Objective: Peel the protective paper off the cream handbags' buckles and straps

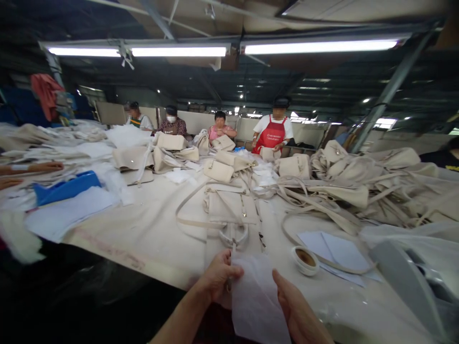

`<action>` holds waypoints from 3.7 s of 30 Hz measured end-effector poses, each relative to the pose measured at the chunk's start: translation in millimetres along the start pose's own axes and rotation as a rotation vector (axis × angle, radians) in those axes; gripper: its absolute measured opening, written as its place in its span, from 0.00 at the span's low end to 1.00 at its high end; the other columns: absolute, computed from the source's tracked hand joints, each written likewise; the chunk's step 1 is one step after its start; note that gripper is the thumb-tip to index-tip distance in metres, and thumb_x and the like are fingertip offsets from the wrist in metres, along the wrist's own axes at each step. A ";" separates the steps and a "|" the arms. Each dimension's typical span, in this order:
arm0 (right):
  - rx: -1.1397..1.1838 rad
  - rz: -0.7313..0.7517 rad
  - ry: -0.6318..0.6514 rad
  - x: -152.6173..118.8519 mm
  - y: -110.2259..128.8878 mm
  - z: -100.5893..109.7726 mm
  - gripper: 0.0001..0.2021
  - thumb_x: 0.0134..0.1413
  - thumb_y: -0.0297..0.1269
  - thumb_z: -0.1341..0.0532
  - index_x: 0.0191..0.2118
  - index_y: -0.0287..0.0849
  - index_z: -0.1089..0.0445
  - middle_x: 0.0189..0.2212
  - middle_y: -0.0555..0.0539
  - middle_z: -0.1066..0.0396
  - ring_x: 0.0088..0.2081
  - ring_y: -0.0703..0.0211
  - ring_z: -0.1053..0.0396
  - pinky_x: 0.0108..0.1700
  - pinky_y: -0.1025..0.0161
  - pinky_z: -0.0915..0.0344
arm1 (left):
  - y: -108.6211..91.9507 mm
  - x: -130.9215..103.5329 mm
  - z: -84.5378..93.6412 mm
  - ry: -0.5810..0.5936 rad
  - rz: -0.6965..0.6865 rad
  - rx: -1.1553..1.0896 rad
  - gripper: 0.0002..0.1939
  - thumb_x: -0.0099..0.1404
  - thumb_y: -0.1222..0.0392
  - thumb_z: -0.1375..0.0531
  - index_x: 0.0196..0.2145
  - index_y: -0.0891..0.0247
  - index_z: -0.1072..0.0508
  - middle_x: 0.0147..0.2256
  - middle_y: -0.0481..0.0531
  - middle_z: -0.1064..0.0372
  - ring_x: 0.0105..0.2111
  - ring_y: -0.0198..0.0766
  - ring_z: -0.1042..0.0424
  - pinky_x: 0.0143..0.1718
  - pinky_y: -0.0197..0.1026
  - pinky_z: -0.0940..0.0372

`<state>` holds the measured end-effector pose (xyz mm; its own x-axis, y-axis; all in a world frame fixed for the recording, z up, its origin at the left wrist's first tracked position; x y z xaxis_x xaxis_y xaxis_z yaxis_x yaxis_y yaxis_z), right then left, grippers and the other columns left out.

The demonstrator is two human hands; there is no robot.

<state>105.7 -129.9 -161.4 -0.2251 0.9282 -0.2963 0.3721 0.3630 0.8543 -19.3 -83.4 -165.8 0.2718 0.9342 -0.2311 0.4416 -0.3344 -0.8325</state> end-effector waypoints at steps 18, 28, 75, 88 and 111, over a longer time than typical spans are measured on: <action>0.068 -0.026 0.006 27.9 -39.7 -29.4 0.18 0.38 0.49 0.28 0.31 0.39 0.25 0.22 0.48 0.24 0.30 0.51 0.25 0.36 0.58 0.30 | -2.9 -37.3 20.1 -0.140 -0.050 0.319 0.19 0.48 0.48 0.33 0.27 0.61 0.37 0.15 0.39 0.41 0.13 0.29 0.43 0.12 0.30 0.52; 0.029 -0.110 -0.015 49.6 -47.2 -36.8 0.21 0.33 0.47 0.25 0.30 0.36 0.27 0.18 0.49 0.26 0.18 0.61 0.32 0.21 0.67 0.36 | 30.5 -48.0 36.2 -0.172 -0.036 0.278 0.21 0.48 0.53 0.35 0.33 0.58 0.43 0.20 0.44 0.33 0.18 0.36 0.32 0.16 0.32 0.43; -0.516 0.385 -0.429 -1.4 -4.9 49.5 0.31 0.47 0.51 0.34 0.55 0.43 0.35 0.44 0.41 0.24 0.42 0.45 0.25 0.44 0.52 0.28 | 34.1 9.3 -17.7 -0.027 0.222 -0.325 0.03 0.59 0.68 0.37 0.33 0.69 0.26 0.28 0.55 0.25 0.26 0.38 0.27 0.32 0.40 0.32; -1.033 0.460 -0.342 -1.2 20.4 8.8 0.16 0.56 0.52 0.42 0.28 0.45 0.30 0.24 0.50 0.28 0.26 0.58 0.30 0.29 0.66 0.36 | 35.7 12.4 -17.6 0.008 0.166 -0.333 0.09 0.54 0.64 0.32 0.31 0.70 0.26 0.28 0.56 0.25 0.27 0.37 0.27 0.31 0.36 0.33; -0.437 0.251 -0.359 12.0 -5.3 35.6 0.20 0.41 0.54 0.33 0.21 0.41 0.34 0.17 0.54 0.35 0.22 0.64 0.41 0.25 0.66 0.44 | 21.7 -9.3 -34.6 0.113 0.076 -0.253 0.25 0.45 0.57 0.27 0.41 0.66 0.27 0.35 0.56 0.23 0.34 0.40 0.24 0.37 0.37 0.34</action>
<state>133.0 -117.7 -184.7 0.1666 0.9782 -0.1237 -0.0459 0.1330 0.9901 17.3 -103.7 -164.3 0.3996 0.8901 -0.2191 0.6115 -0.4369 -0.6597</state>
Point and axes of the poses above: each hand's wrist, its own x-axis towards the middle knuckle, its own z-axis out of the back of the hand, y = z × x, the point moved 10 cm from there along x, towards the middle knuckle
